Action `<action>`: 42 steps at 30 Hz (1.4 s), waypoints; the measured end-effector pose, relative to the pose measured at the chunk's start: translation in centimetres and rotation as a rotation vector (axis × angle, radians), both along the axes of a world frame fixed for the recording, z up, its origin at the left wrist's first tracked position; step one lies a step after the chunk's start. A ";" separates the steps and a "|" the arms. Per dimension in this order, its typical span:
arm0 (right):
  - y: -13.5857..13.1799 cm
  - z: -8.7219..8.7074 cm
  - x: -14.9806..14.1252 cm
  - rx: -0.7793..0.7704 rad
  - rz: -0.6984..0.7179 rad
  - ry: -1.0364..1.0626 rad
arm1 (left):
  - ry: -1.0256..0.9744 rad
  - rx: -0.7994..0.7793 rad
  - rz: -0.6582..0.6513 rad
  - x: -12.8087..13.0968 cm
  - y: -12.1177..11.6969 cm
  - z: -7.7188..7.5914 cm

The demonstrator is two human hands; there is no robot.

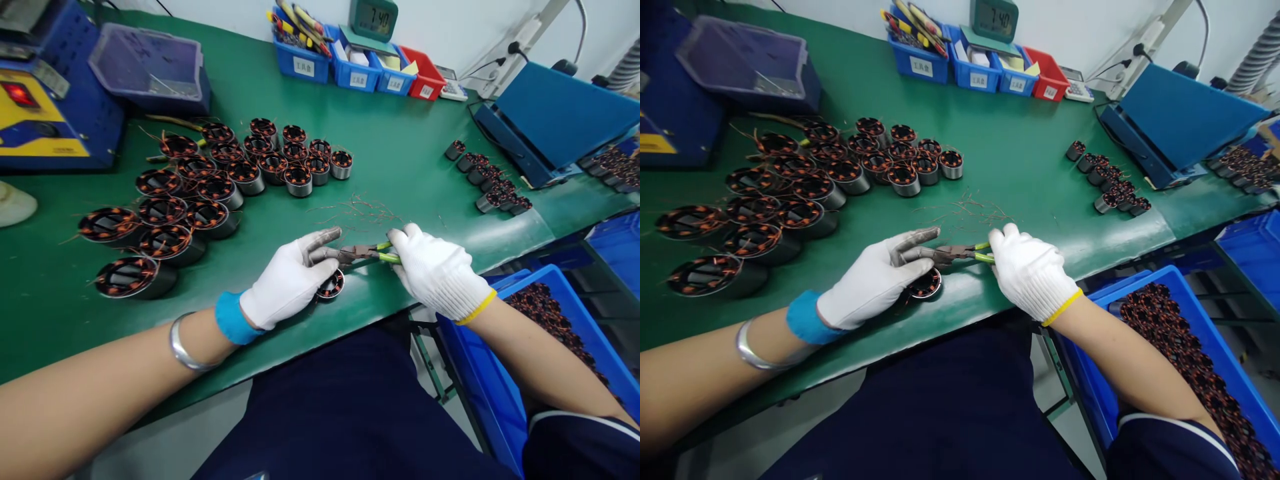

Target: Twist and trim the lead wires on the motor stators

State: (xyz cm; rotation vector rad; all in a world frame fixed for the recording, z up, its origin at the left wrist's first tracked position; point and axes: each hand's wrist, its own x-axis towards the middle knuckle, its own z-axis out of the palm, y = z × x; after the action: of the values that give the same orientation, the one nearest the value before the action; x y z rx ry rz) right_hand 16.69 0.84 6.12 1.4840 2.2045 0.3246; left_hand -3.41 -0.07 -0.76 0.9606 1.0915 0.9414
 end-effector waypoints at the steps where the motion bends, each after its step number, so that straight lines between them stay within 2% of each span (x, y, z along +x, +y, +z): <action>1: 0.1 0.0 -0.2 -0.005 0.012 0.006 | 0.004 0.000 0.005 0.0 0.0 0.0; 15: 2.0 0.7 -1.6 -0.032 0.119 0.010 | -0.053 0.001 0.011 -0.1 0.0 0.2; 23: 2.4 0.5 -1.8 -0.048 0.078 0.000 | -0.059 -0.008 0.002 -0.1 0.0 -0.1; 26: 2.2 -0.3 -0.7 -0.047 0.029 0.006 | -0.060 0.025 0.101 -0.3 0.1 -0.1; 30: 1.5 -1.3 1.6 -0.061 -0.057 0.044 | 0.001 0.162 0.320 -1.3 1.2 0.1; 32: 1.2 -1.5 2.4 -0.057 -0.057 0.115 | 0.058 0.237 0.371 -2.0 2.0 0.2; 35: 0.8 -1.6 2.1 0.021 0.077 0.301 | 0.213 0.392 0.364 -2.9 2.8 0.5; 37: 0.3 -1.9 0.8 0.043 0.314 0.456 | 0.444 0.480 0.335 -3.4 2.8 0.9; 40: -0.6 -3.2 -2.2 -0.061 0.713 0.556 | 0.832 0.583 0.298 -4.1 2.7 1.2; 42: -0.7 -4.3 -3.8 -0.082 0.724 0.557 | 0.959 0.656 0.297 -4.6 2.8 1.2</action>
State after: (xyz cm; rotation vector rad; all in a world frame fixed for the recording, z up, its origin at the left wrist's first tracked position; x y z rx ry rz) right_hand 12.89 0.16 1.87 0.7246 3.1160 0.0297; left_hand -8.00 2.72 0.42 1.9434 1.8011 1.1324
